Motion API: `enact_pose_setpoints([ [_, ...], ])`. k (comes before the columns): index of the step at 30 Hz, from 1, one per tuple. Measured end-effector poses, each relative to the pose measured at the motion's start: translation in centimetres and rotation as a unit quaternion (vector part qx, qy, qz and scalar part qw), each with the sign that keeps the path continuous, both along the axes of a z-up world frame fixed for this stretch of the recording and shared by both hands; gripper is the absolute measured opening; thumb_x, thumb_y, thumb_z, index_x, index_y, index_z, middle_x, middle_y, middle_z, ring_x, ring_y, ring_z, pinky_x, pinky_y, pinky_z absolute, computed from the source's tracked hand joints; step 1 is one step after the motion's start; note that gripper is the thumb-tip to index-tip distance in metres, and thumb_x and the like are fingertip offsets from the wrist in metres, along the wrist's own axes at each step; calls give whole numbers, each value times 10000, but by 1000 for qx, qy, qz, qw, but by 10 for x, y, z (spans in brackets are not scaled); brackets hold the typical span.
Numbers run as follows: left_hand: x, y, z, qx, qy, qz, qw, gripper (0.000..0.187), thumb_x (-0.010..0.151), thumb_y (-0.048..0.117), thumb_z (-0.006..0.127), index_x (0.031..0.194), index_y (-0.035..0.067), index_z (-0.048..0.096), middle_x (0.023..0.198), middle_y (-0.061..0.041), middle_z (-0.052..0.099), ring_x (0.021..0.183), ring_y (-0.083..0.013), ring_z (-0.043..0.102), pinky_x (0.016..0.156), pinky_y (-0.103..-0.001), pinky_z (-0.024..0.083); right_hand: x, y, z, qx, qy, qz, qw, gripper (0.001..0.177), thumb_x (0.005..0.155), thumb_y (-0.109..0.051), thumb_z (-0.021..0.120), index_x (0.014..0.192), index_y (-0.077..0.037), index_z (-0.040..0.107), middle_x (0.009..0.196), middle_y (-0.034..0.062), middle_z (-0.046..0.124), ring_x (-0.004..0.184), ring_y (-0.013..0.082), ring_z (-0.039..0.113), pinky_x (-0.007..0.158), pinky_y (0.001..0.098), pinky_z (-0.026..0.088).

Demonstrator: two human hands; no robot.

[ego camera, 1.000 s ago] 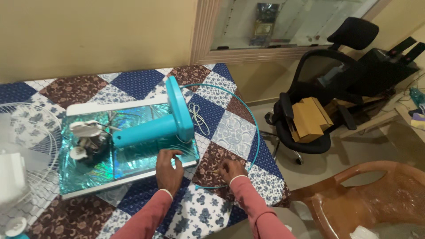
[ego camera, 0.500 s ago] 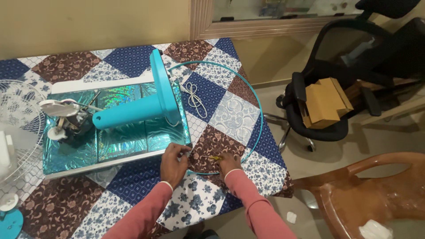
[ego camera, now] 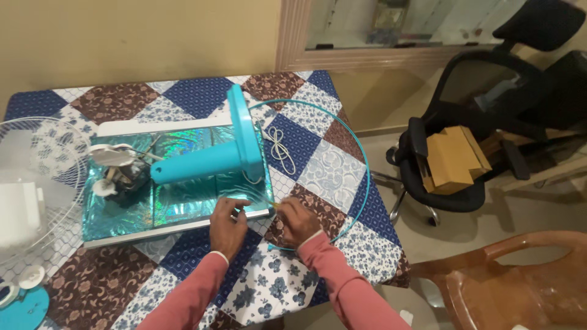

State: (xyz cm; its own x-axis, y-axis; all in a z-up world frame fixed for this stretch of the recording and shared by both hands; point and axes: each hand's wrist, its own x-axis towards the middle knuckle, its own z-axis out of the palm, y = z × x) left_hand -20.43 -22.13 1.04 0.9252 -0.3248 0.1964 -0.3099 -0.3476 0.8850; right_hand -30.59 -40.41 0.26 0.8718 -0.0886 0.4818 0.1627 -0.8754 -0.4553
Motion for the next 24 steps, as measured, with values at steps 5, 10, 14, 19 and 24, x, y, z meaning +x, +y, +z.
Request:
enact_pose_setpoints([
  [5, 20, 40, 7, -24, -40, 50, 998, 226, 814, -50, 653, 980, 81, 734, 959, -99, 647, 744, -229, 679, 635, -351, 547, 44, 69, 75, -14, -105, 93, 990, 312, 880, 37, 651, 1182, -28, 610, 1108, 140, 666, 985, 349, 677, 811, 416, 559],
  [10, 47, 114, 10, -22, -49, 128, 990, 210, 813, -33, 648, 967, 84, 731, 978, -95, 644, 733, -235, 672, 663, -373, 542, 94, 139, 91, 7, -115, 125, 985, 291, 862, 52, 657, 1144, -23, 664, 1097, 143, 663, 1026, 337, 663, 873, 402, 561],
  [14, 81, 176, 10, 25, -77, 200, 977, 235, 814, -9, 667, 1017, 91, 731, 971, -105, 639, 737, -256, 641, 731, -399, 526, 135, 180, 80, 57, -133, 120, 982, 235, 884, 53, 684, 1105, -28, 679, 1095, 145, 662, 1021, 355, 654, 889, 423, 548],
  [19, 129, 217, 0, 17, -56, 173, 983, 338, 841, 83, 736, 1172, 81, 664, 1088, -122, 639, 824, -262, 666, 773, -408, 532, 181, 201, 62, 40, -121, 104, 986, 297, 787, 82, 691, 1052, -49, 714, 1058, 143, 672, 994, 357, 675, 864, 424, 561],
  [24, 164, 231, -11, 29, 12, 40, 999, 749, 751, 210, 850, 1428, 129, 541, 1244, -148, 620, 913, -309, 684, 837, -400, 551, 205, 226, 57, 52, -89, 74, 992, 300, 754, 51, 752, 1028, -67, 724, 995, 125, 681, 902, 340, 706, 790, 402, 591],
])
